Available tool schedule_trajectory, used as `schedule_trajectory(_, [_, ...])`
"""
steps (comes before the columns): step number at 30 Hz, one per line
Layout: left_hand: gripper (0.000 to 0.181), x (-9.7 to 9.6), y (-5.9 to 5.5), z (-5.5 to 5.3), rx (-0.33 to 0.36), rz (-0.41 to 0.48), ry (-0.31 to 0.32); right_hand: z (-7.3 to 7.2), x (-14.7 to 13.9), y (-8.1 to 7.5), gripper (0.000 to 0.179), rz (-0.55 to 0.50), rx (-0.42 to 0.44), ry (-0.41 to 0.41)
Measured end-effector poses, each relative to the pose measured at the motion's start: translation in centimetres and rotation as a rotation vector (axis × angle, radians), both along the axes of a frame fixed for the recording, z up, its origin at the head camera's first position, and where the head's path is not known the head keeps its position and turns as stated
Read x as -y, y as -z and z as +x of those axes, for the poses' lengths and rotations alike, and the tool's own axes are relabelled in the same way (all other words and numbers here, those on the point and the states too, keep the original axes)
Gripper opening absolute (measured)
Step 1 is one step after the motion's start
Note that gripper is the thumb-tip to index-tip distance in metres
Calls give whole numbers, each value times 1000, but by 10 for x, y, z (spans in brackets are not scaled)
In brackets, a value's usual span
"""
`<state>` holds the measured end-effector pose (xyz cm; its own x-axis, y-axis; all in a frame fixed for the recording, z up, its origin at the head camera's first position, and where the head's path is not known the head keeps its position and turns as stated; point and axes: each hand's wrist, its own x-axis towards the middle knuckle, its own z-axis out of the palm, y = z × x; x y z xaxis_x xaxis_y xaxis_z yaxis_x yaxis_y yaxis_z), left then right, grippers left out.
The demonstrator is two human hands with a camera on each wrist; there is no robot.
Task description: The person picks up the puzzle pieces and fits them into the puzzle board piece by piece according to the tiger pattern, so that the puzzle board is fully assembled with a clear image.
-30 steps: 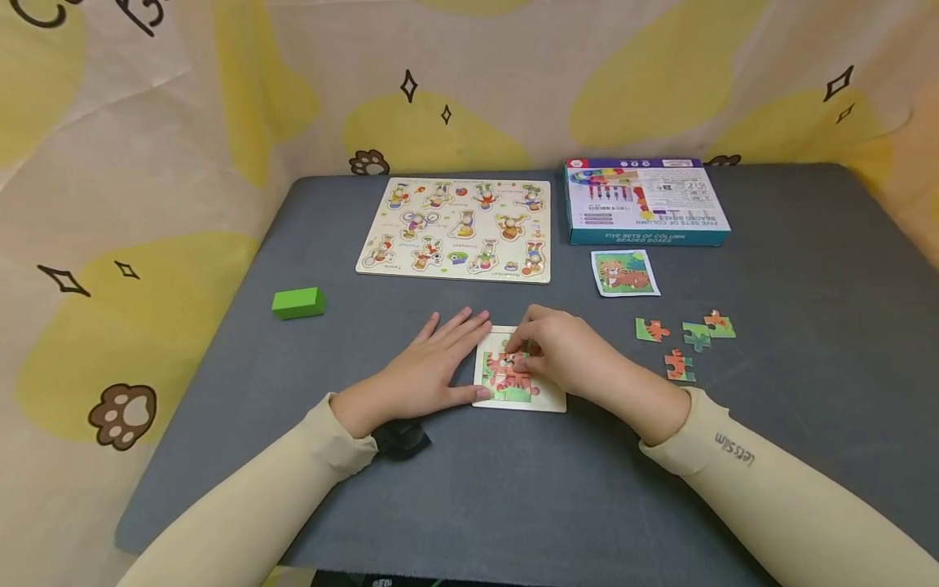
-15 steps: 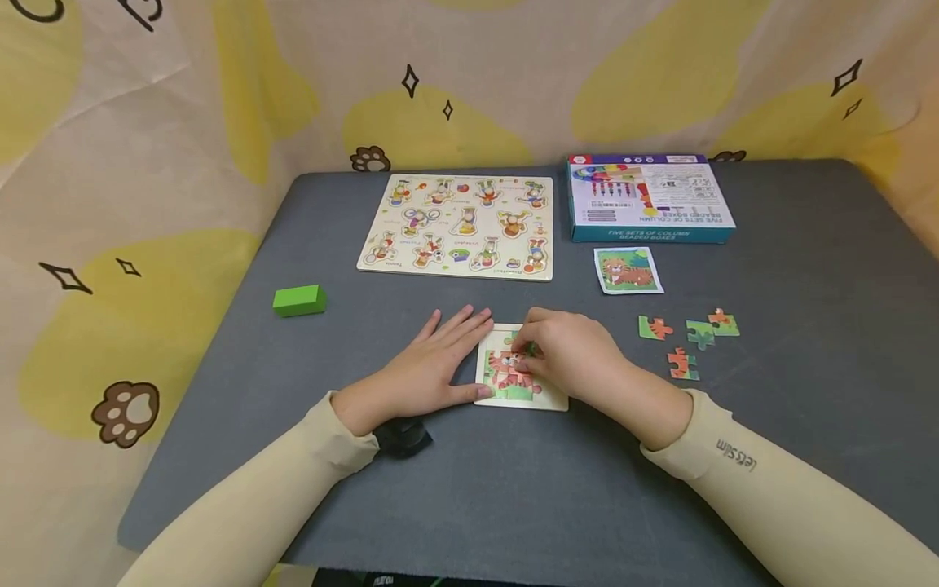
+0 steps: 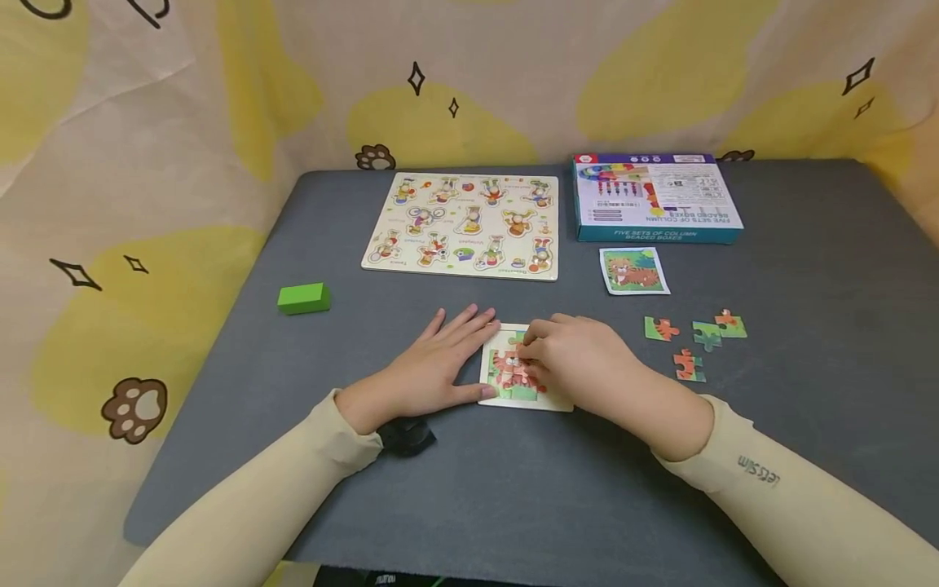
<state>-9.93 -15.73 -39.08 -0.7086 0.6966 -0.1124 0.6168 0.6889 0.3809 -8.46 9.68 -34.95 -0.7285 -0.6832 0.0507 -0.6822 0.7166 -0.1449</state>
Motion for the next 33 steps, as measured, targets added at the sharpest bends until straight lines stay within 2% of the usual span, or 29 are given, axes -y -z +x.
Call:
schedule_trajectory(7, [76, 2, 1, 0, -12, -18, 25, -6, -12, -8, 24, -14, 155, -98])
schedule_trajectory(10, [73, 1, -1, -1, -6, 4, 25, -8, -17, -10, 29, 5, 196, -110])
schedule_trajectory(18, [56, 0, -6, 0, 20, 74, 22, -14, -19, -10, 37, 8, 218, -125])
schedule_trajectory(26, [59, -1, -5, 0, 30, 63, 19, -22, -24, -9, 30, -62, 196, -100])
schedule_trajectory(33, [63, 1, -4, -1, 21, 58, 49, -24, -25, -5, 29, -51, 191, -106])
